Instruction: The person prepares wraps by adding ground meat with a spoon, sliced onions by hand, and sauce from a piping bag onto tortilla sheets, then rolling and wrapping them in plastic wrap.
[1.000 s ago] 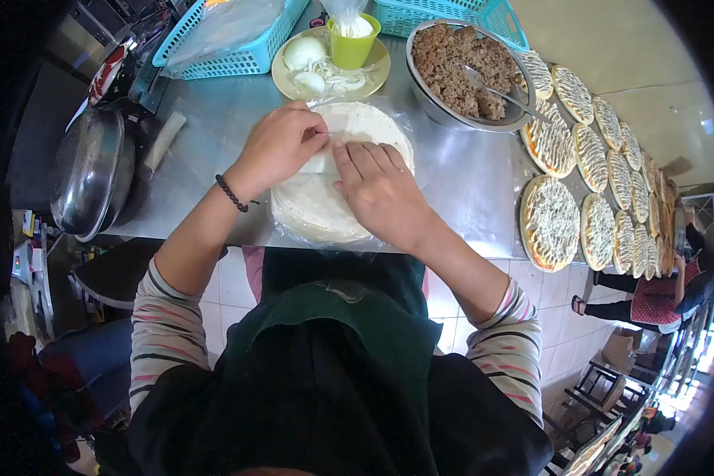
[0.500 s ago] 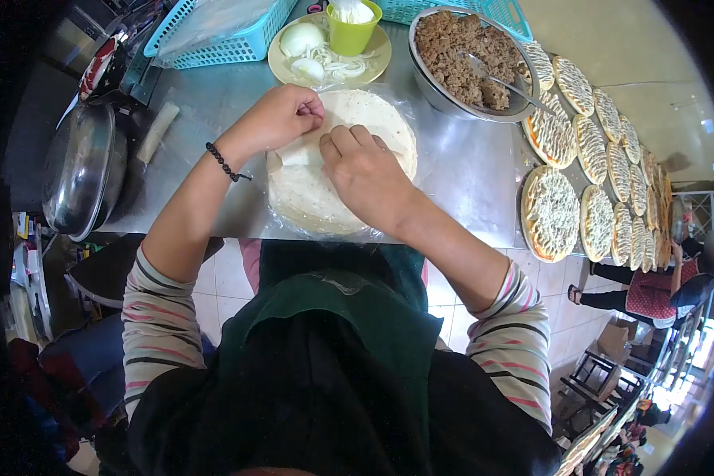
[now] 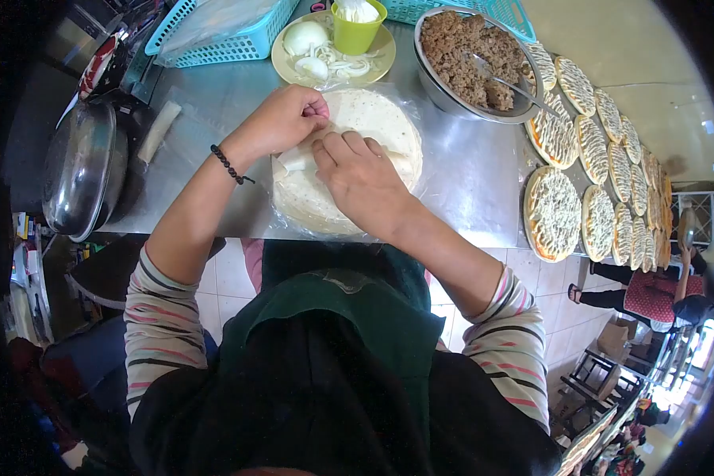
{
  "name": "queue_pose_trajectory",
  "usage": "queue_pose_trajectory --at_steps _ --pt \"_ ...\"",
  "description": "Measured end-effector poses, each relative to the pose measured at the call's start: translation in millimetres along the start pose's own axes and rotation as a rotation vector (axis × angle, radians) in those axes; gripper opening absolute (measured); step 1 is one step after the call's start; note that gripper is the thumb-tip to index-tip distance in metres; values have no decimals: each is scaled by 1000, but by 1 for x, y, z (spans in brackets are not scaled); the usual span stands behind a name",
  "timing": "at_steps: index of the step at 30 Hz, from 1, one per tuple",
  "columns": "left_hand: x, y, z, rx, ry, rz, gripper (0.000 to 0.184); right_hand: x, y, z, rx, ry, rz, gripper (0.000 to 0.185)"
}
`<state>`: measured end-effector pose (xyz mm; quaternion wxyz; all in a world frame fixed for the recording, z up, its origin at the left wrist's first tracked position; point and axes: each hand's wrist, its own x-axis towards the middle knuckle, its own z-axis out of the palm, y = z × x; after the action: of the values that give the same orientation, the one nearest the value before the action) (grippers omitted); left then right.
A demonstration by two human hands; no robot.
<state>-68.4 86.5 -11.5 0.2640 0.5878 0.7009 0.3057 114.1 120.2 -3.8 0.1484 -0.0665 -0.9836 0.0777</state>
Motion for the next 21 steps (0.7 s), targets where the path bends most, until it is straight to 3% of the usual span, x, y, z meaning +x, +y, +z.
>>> queue_pose_trajectory --at_steps 7,10,12,21 --pt "-2 2 1 -13 -13 -16 6 0 -2 -4 50 16 31 39" --pt "-14 6 10 38 75 -16 7 -9 9 -22 62 54 43 43" --pt "-24 13 22 251 306 68 8 -20 18 -34 106 76 42 45" --pt "-33 17 21 171 230 33 11 -31 31 -19 29 -19 -28 41"
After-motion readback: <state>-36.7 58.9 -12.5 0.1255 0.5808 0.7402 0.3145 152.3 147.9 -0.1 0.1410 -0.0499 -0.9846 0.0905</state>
